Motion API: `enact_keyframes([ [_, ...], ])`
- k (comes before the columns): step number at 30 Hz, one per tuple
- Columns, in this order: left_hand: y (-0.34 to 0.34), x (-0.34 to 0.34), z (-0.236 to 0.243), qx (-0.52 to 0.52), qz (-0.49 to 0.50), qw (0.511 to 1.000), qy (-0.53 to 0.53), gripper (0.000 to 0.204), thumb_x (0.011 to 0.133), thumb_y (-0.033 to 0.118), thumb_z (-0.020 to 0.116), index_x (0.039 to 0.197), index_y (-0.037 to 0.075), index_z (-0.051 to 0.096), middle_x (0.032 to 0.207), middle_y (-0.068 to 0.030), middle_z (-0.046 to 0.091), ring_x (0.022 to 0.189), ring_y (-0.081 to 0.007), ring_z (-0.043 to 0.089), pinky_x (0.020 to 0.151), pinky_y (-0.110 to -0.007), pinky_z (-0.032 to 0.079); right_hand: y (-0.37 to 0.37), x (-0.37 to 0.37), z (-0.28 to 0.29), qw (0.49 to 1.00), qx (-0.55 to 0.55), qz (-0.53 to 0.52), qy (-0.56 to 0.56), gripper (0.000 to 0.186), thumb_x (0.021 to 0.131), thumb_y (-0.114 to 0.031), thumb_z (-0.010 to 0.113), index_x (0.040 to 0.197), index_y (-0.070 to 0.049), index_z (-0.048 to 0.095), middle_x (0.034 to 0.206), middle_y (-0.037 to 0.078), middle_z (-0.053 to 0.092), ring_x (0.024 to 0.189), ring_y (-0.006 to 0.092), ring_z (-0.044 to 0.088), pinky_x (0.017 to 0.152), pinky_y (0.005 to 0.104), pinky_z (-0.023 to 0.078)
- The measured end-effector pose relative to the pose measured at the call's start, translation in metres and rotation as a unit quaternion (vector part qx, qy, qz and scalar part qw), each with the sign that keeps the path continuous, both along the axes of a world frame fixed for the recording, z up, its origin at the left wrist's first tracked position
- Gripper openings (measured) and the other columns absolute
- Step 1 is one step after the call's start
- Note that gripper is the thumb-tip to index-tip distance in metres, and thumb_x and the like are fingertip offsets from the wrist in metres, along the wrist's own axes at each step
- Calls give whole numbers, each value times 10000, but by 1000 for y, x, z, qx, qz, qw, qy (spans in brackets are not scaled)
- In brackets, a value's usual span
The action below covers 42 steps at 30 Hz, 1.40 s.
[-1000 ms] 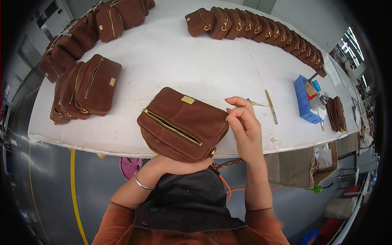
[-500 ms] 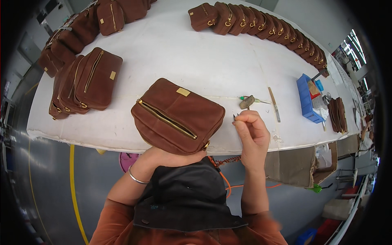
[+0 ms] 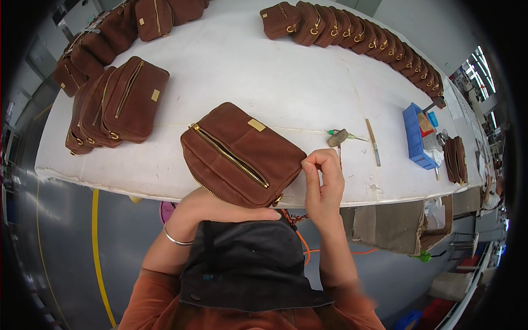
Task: Inspecting, cleaning, and finalizing the assembly of leather handbags.
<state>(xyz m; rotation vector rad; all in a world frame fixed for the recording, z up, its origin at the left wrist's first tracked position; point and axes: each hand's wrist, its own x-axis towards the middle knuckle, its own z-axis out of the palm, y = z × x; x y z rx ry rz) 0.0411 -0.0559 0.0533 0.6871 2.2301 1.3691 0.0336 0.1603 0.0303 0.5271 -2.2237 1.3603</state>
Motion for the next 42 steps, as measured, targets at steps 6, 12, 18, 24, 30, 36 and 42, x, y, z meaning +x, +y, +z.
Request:
enact_keyframes([
  [6, -41, 19, 0, -75, 82, 974, 197, 696, 777, 427, 776, 1297, 32, 535, 1335, -156, 530, 1258, -333, 466, 1082, -408, 322, -1, 2, -16, 999, -30, 12, -44, 37, 918, 3, 550, 896, 5, 521, 848, 109, 517, 727, 215, 504, 676, 297, 428],
  [12, -47, 20, -7, 106, 288, 947, 91, 508, 939, 363, 610, 1278, -10, 545, 1222, -132, 594, 1138, -223, 534, 997, -328, 384, -21, 9, -17, 988, -90, 52, -112, 58, 944, -16, 527, 891, 5, 517, 831, 80, 500, 722, 154, 468, 673, 259, 404],
  [18, -79, -37, -37, 176, 440, 876, 86, 371, 985, 283, 565, 1152, -42, 632, 945, -15, 649, 875, -63, 542, 767, -217, 447, -77, 85, -3, 951, -114, 231, -170, 43, 896, 3, 587, 886, -7, 546, 781, 77, 503, 671, 169, 505, 614, 264, 407],
  [24, -75, -31, -30, 197, 429, 873, 122, 338, 968, 250, 596, 1169, -18, 642, 971, -21, 649, 888, -69, 554, 771, -226, 452, -78, 77, -25, 891, -288, 163, -311, 82, 990, -96, 516, 961, -19, 514, 791, 6, 501, 653, 56, 459, 578, 205, 395],
  [30, -86, 16, -31, 253, 401, 867, 152, 273, 926, 161, 637, 1160, 22, 658, 1119, -79, 632, 953, -131, 599, 855, -284, 481, -69, 70, -24, 829, -405, 234, -308, 224, 981, -101, 529, 782, -1, 544, 727, 21, 509, 618, 88, 468, 548, 230, 398],
  [36, -79, 60, -14, 139, 256, 914, 282, 321, 778, 64, 741, 1094, 39, 694, 1181, -117, 623, 1049, -221, 593, 912, -325, 473, -80, 73, 6, 937, 13, 292, -190, 146, 864, -83, 683, 963, -13, 601, 827, 84, 594, 693, 185, 603, 583, 314, 488],
  [42, -67, 59, -21, 58, 256, 910, 320, 153, 779, -31, 709, 925, 15, 699, 1133, -120, 597, 982, -208, 595, 792, -297, 485, -74, 77, -3, 934, 125, 275, -191, 239, 855, -111, 689, 1061, -41, 590, 923, 109, 609, 752, 285, 635, 635, 383, 511],
])
